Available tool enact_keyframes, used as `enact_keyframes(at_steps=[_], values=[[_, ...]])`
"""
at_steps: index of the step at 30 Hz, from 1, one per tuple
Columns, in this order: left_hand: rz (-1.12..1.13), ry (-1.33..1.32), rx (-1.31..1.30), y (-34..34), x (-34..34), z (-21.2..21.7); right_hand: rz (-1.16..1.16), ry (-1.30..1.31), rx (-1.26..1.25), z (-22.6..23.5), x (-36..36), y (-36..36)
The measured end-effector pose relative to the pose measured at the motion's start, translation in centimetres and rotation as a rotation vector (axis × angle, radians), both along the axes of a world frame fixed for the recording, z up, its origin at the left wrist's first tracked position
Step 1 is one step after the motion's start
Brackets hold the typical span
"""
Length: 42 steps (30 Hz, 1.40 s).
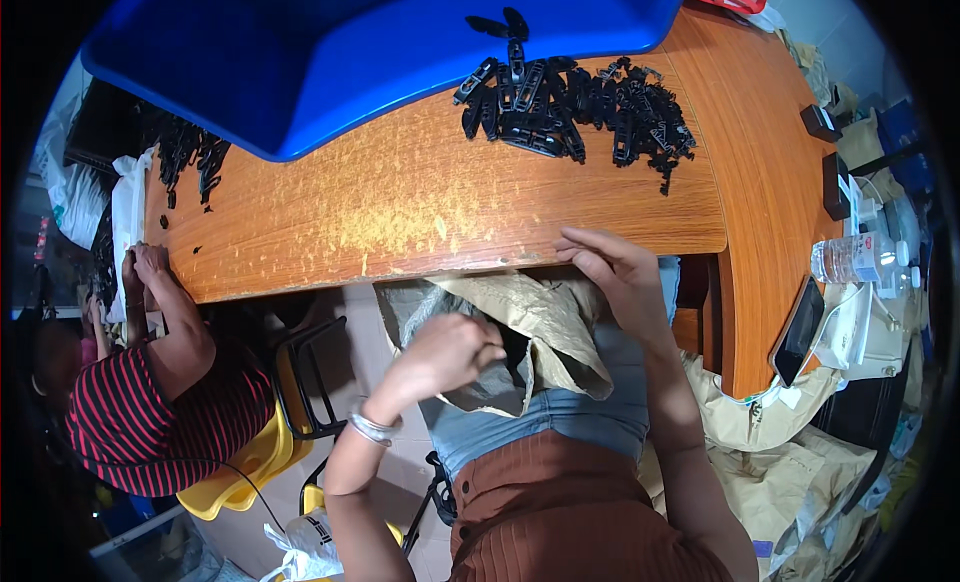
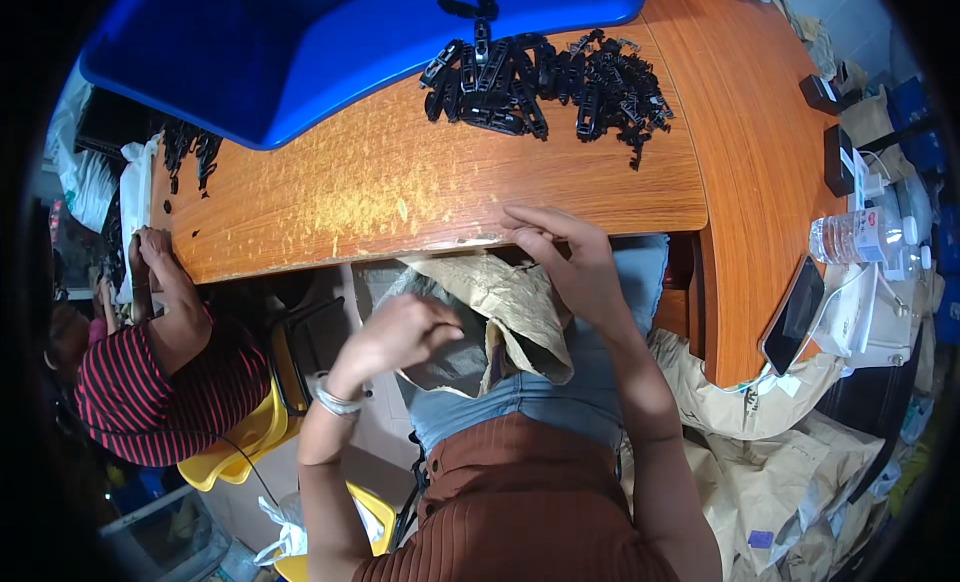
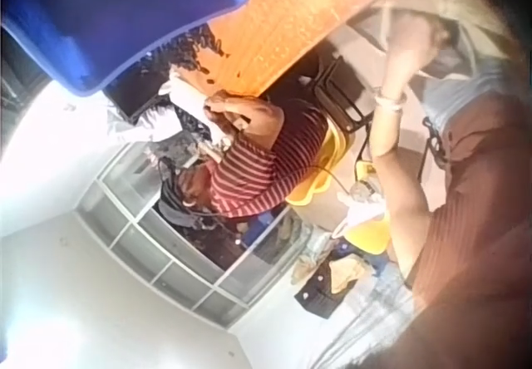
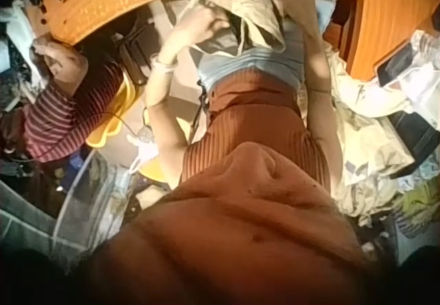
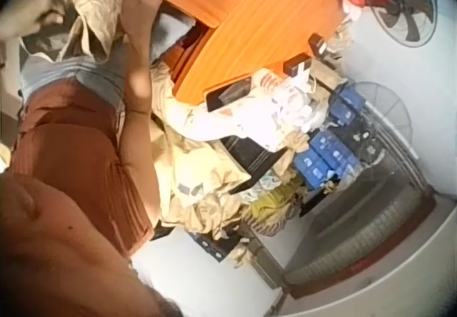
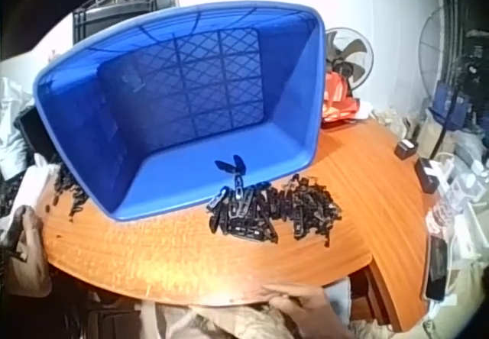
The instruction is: Assembling small black plastic components by hand and placing them into a paper bag.
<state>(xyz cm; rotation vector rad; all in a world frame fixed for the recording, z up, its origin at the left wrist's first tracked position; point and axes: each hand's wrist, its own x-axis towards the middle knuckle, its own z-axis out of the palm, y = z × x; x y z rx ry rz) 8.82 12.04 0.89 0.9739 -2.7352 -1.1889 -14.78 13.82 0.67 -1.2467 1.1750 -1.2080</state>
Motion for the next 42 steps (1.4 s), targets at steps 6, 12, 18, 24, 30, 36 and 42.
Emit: enact_keyframes(at_steps=[6, 12, 18, 24, 30, 36, 42], values=[[-0.012, 0.226, 0.008, -2.0, -3.6, 2.0, -0.235, 0.399, -0.106, -1.2, -2.7, 0.3], [0.177, 0.469, -0.593, -10.9, -12.6, 0.8, -0.748, 0.902, -0.423, -2.3, -10.9, -6.0], [0.253, 0.103, -0.655, -16.8, -18.3, -0.6, -0.569, 0.966, -0.26, -4.0, -11.4, -10.7], [0.221, 0.052, -0.586, -14.3, -15.4, -0.7, -0.402, 0.96, -0.302, -4.0, -8.3, -8.3], [0.251, 0.156, -0.589, -11.0, -10.8, -1.0, -0.316, 0.883, -0.295, -3.0, -6.4, -6.1], [0.36, 0.32, -0.747, -8.0, -11.1, 0.1, -0.303, 0.903, -0.435, -2.2, -6.2, -4.1], [0.348, 0.174, -0.8, -7.8, -12.4, 0.0, -0.267, 0.931, -0.408, -2.0, -5.2, -4.5]])
